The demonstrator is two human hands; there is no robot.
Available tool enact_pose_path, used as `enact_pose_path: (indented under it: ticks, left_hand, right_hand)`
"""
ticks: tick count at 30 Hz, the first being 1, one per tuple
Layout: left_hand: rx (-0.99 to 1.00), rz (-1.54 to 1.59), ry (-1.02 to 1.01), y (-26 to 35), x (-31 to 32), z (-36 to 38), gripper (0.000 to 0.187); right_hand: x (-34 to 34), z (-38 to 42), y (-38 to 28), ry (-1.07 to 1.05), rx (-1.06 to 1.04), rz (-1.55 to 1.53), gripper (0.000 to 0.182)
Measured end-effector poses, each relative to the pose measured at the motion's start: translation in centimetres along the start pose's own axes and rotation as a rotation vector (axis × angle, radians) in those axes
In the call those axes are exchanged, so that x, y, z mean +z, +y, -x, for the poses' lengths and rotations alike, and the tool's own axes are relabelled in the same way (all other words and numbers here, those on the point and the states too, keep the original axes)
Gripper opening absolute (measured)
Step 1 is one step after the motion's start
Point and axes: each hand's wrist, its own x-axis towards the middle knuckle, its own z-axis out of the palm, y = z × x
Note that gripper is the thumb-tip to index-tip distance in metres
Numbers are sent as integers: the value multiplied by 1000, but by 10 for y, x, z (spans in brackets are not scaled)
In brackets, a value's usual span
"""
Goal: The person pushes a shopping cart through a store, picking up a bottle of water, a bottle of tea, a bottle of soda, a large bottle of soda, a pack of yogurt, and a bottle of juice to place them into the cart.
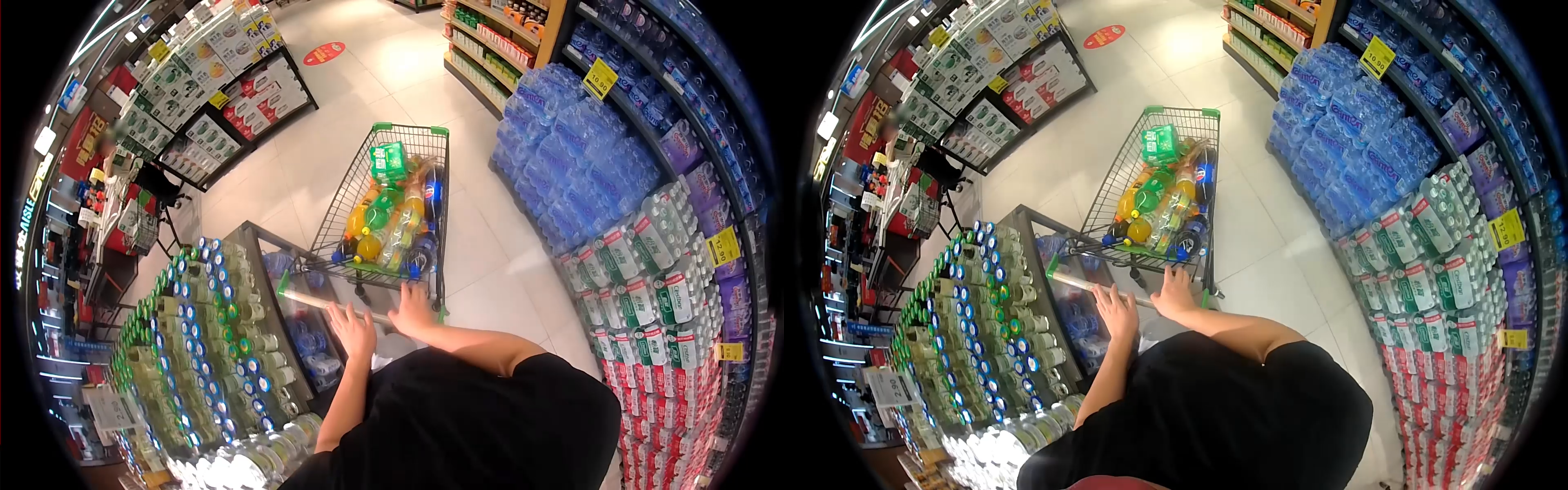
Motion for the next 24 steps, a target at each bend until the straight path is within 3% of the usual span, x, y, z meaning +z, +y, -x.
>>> enact_pose_path:
  ticks: [5, 6, 8, 10, 12, 16, 18, 19, 20, 22, 24]
  left_hand:
    - [69, 115, 78, -15, 8, -70, 69]
    - [75, 131, 75, -20, 12, -89, 69]
    - [86, 144, 80, -32, 16, -127, 75]
    - [104, 175, 74, -42, 18, -166, 76]
    - [124, 198, 68, -50, 17, -205, 78]
    - [169, 232, 30, -68, 26, -278, 80]
    - [225, 212, 43, -72, 28, -306, 81]
    - [171, 254, 1, -71, 25, -318, 83]
    - [114, 295, -42, -71, 22, -327, 85]
    - [77, 315, -87, -67, 10, -335, 87]
    - [42, 341, -124, -57, -2, -342, 89]
  right_hand:
    - [-2, -81, -26, -321, 126, -118, 102]
    - [-6, -102, -30, -311, 134, -107, 102]
    - [-9, -134, -42, -494, 65, -114, 106]
    - [-1, -163, -56, -466, 30, -64, 106]
    - [6, -195, -72, -568, 42, -42, 107]
    - [26, -254, -86, -483, 55, -178, 102]
    - [32, -275, -86, -367, 13, -312, 83]
    - [32, -277, -85, -265, 1, -537, 62]
    - [31, -281, -82, -264, 8, -546, 62]
    - [28, -294, -63, 22, -24, -439, 53]
    - [6, -306, -47, 35, 52, -395, 52]
